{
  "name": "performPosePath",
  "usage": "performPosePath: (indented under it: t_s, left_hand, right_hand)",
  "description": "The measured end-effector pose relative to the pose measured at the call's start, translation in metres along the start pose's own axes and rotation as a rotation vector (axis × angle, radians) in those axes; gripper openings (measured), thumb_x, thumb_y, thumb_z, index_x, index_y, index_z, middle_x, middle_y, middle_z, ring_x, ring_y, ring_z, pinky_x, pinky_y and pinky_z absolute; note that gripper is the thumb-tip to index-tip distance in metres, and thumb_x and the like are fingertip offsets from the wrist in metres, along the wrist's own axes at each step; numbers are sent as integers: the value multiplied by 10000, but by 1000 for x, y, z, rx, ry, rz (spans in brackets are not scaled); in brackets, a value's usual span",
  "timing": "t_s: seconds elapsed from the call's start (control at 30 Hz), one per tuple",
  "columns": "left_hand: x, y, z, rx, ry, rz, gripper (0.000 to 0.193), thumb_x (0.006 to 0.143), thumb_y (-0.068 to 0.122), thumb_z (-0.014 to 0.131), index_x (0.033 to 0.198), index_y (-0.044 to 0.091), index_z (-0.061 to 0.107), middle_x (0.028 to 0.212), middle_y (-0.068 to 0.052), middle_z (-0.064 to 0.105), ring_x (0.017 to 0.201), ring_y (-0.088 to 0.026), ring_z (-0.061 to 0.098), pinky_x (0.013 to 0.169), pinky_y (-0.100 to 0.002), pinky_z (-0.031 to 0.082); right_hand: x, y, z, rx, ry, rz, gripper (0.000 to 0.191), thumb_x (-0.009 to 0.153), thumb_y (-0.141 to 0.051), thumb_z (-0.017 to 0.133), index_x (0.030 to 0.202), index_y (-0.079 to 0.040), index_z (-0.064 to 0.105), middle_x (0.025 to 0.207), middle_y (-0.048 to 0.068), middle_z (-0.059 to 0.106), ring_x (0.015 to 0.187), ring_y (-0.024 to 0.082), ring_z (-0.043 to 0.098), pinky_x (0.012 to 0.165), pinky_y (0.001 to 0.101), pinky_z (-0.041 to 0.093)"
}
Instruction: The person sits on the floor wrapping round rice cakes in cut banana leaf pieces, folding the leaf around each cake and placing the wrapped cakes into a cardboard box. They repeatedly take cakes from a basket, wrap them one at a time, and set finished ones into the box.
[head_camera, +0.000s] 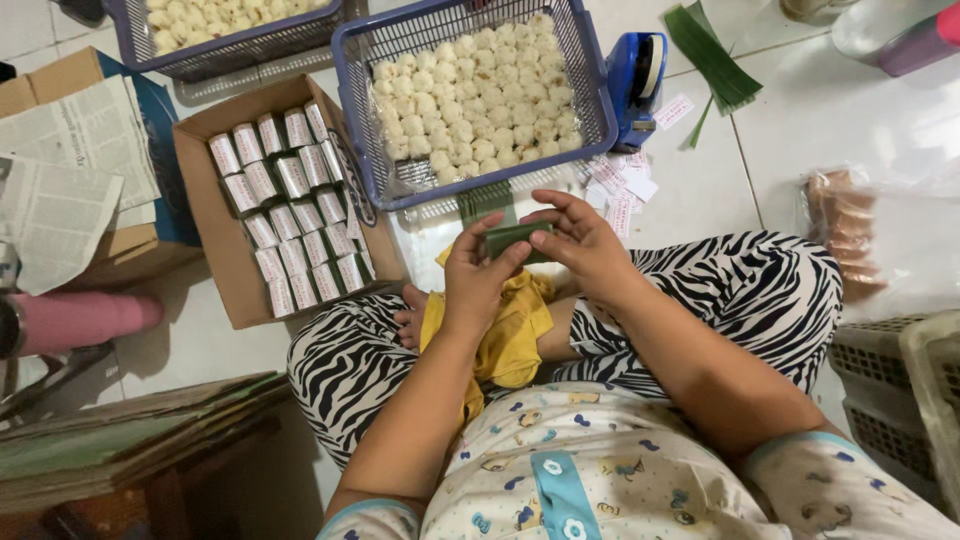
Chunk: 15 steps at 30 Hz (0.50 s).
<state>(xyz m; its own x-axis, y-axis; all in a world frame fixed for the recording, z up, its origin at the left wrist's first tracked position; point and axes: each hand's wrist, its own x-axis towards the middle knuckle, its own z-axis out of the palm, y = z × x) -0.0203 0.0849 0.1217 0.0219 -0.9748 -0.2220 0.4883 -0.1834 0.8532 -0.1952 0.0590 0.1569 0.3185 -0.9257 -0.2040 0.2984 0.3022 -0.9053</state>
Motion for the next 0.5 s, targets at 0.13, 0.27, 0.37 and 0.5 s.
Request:
performPosePath:
  t_s: [0.13, 0.27, 0.37, 0.5]
  left_hand:
    - [-11, 13, 3, 98, -66, -36, 374, 891, 29, 797, 1231, 23, 642, 1096, -48, 684, 909, -86, 663, 714, -228, 573]
    - [-18, 26, 0, 142, -138, -61, 334, 894, 33, 793, 1194, 33, 644, 1078, -17, 686, 876, -68, 640, 691, -212, 547]
    - [-22, 30, 3, 270, -136, 21, 324, 898, 17, 795, 1186, 33, 649, 1053, -13, 689, 895, -63, 640, 708, -205, 539]
    - [-27, 34, 12, 453, -70, 159, 311, 885, 26, 820, 1159, 42, 674, 1043, -14, 701, 911, -65, 644, 717, -205, 537]
  right_hand:
    - [-8, -3, 1, 32, -14, -55, 596, 948, -13, 670, 1493, -38, 430, 1220, 101, 631, 1137, 165, 625, 1010, 321, 532]
    - [-12, -5, -3, -25, -43, -57, 605, 947, 12, 674, 1502, -27, 436, 1198, 105, 633, 1140, 168, 626, 1021, 316, 527]
    - [-14, -9, -5, -35, -67, -58, 587, 935, 17, 668, 1479, -45, 454, 1198, 105, 633, 1137, 162, 625, 1005, 306, 534]
    - [-18, -14, -9, -540, 104, -534, 375, 957, 44, 667, 1323, 21, 587, 1413, 141, 493, 1299, 199, 525, 981, 307, 535]
